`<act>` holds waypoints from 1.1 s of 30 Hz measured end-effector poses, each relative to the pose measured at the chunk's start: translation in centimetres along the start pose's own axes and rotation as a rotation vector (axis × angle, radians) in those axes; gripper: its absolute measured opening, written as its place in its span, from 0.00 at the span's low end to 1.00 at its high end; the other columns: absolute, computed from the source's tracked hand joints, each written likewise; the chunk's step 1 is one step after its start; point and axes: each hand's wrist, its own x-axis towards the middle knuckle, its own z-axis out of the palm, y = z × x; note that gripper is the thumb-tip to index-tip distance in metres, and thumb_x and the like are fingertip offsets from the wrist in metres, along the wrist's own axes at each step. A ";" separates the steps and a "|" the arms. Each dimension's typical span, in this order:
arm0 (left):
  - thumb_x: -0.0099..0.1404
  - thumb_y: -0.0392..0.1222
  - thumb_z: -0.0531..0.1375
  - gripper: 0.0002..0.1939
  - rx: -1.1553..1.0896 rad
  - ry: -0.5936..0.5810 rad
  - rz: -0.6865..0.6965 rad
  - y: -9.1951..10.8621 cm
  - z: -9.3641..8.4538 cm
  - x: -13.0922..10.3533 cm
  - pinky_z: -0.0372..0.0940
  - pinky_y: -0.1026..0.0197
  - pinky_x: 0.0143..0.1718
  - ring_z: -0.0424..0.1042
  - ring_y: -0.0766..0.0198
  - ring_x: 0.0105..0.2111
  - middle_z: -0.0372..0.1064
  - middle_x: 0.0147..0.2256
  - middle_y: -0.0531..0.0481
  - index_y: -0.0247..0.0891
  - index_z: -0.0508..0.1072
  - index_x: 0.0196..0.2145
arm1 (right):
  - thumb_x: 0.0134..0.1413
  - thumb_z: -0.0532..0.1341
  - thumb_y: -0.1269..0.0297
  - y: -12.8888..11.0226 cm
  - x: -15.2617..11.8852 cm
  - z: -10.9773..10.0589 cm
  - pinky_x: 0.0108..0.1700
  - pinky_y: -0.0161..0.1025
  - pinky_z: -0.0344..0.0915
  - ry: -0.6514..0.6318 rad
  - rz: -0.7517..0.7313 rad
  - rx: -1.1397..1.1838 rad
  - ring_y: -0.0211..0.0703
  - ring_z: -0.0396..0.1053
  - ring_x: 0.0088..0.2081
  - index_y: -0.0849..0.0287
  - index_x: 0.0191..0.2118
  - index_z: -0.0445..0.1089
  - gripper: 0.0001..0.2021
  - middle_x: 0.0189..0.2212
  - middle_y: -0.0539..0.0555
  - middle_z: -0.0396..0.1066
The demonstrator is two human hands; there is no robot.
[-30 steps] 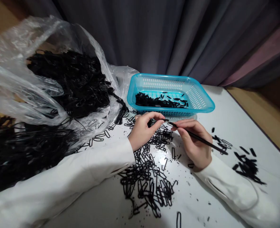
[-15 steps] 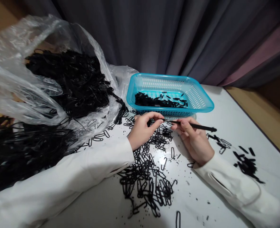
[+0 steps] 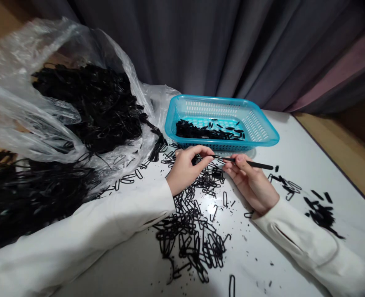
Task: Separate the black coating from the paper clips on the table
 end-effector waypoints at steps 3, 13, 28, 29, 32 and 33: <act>0.62 0.38 0.60 0.03 0.004 -0.001 0.006 0.0 0.0 0.0 0.63 0.55 0.46 0.72 0.63 0.39 0.74 0.36 0.50 0.39 0.74 0.35 | 0.57 0.61 0.57 0.1 0.0 0.0 0.48 0.41 0.73 -0.001 0.005 0.002 0.38 0.75 0.37 0.55 0.36 0.69 0.08 0.31 0.50 0.75; 0.63 0.37 0.61 0.03 0.038 -0.016 0.020 0.1 0.0 0.0 0.62 0.53 0.46 0.72 0.62 0.39 0.75 0.36 0.50 0.40 0.74 0.35 | 0.58 0.61 0.57 0.3 0.3 -0.3 0.48 0.40 0.73 -0.046 -0.017 -0.002 0.38 0.75 0.36 0.55 0.35 0.69 0.07 0.31 0.50 0.75; 0.62 0.35 0.60 0.02 0.122 0.046 0.022 0.4 -0.1 -0.2 0.61 0.56 0.42 0.72 0.63 0.37 0.74 0.34 0.51 0.38 0.72 0.34 | 0.56 0.62 0.69 -1.4 -0.9 0.9 0.43 0.40 0.71 0.085 -0.538 -0.440 0.39 0.73 0.37 0.55 0.36 0.71 0.03 0.38 0.51 0.72; 0.61 0.35 0.60 0.01 0.125 0.045 0.017 0.5 -0.1 -0.2 0.61 0.56 0.42 0.72 0.63 0.36 0.74 0.34 0.51 0.38 0.72 0.33 | 0.56 0.62 0.71 -1.4 -1.1 1.0 0.43 0.41 0.71 0.058 -0.605 -0.504 0.40 0.73 0.38 0.55 0.37 0.71 0.04 0.38 0.52 0.72; 0.61 0.35 0.60 0.01 0.125 0.038 0.003 0.6 -0.1 -0.3 0.61 0.56 0.42 0.72 0.64 0.36 0.74 0.34 0.52 0.38 0.72 0.33 | 0.55 0.62 0.74 -1.3 -1.5 1.2 0.43 0.42 0.71 0.000 -0.670 -0.566 0.42 0.72 0.41 0.56 0.39 0.71 0.07 0.39 0.53 0.72; 0.61 0.35 0.60 0.01 0.123 0.038 -0.001 0.7 -0.1 -0.3 0.61 0.56 0.42 0.72 0.64 0.36 0.74 0.34 0.52 0.38 0.72 0.33 | 0.55 0.62 0.75 -1.3 -1.6 1.2 0.43 0.43 0.70 -0.006 -0.671 -0.573 0.43 0.72 0.42 0.56 0.39 0.71 0.08 0.39 0.54 0.72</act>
